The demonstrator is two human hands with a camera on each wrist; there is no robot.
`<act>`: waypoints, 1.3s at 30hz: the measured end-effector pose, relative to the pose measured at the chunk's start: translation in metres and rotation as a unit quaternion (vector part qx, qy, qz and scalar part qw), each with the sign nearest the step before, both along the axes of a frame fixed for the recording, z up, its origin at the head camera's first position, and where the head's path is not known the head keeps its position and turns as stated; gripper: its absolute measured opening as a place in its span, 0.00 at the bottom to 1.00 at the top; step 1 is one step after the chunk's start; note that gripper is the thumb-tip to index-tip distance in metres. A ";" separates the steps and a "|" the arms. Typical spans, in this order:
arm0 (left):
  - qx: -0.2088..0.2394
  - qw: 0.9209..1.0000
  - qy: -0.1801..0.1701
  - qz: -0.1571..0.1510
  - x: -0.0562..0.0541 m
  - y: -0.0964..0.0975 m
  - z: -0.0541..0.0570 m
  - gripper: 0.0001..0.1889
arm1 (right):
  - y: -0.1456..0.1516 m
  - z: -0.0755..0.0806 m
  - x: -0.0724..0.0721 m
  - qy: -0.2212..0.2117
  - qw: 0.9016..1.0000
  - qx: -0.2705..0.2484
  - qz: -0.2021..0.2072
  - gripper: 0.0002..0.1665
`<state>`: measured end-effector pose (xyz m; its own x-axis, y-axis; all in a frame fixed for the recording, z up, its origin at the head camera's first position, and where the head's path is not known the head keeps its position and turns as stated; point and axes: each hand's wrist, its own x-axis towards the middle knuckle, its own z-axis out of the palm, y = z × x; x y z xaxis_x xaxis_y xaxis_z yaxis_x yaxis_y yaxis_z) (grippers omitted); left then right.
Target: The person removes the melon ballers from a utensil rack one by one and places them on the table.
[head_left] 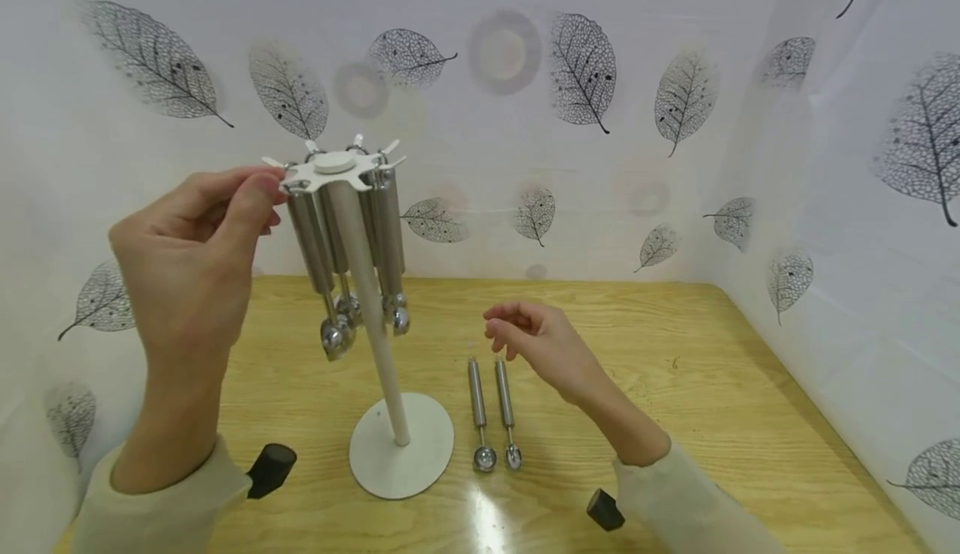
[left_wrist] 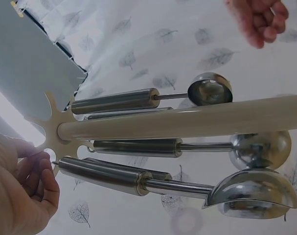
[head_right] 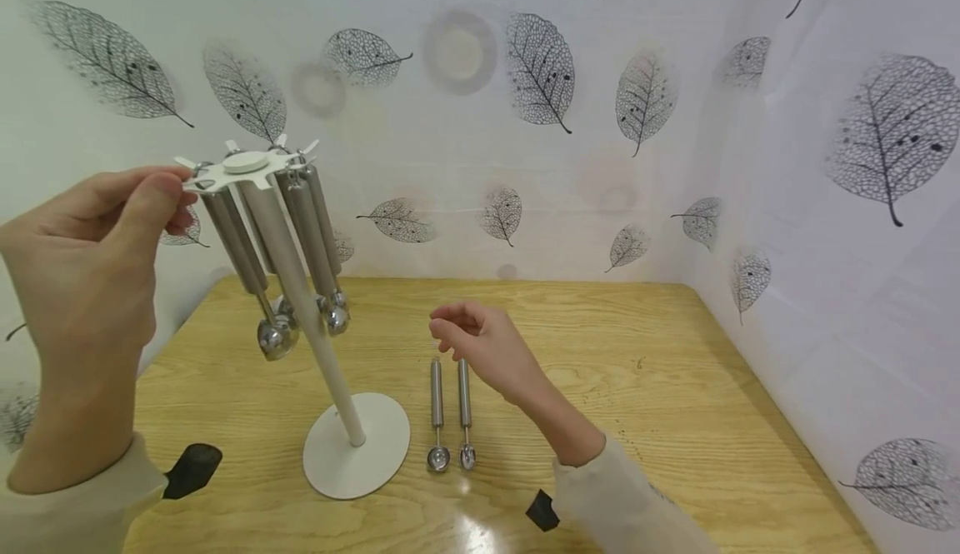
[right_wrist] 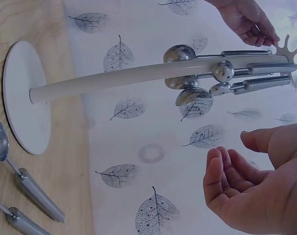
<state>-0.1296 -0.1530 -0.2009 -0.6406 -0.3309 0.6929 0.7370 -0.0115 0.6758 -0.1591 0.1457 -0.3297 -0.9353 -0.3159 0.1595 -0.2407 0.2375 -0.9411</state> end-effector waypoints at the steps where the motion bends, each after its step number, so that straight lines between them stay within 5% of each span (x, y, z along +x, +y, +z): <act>1: 0.000 1.000 0.000 0.000 0.000 0.000 0.000 0.09 | -0.001 0.003 0.000 0.004 1.000 -0.004 -0.002 0.16; 16: 0.016 1.000 0.004 -0.009 -0.003 -0.001 -0.001 0.09 | -0.025 0.045 0.001 0.081 0.996 -0.044 0.010 0.11; 39: 0.018 1.000 0.008 -0.015 -0.003 0.000 -0.003 0.10 | -0.053 0.078 0.005 0.169 0.979 -0.107 0.033 0.10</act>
<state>-0.1330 -0.1533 -0.2041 -0.6396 -0.3375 0.6907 0.7465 -0.0581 0.6629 -0.1538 0.0926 -0.2518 -0.7961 -0.2984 0.5265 -0.5558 0.0167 -0.8311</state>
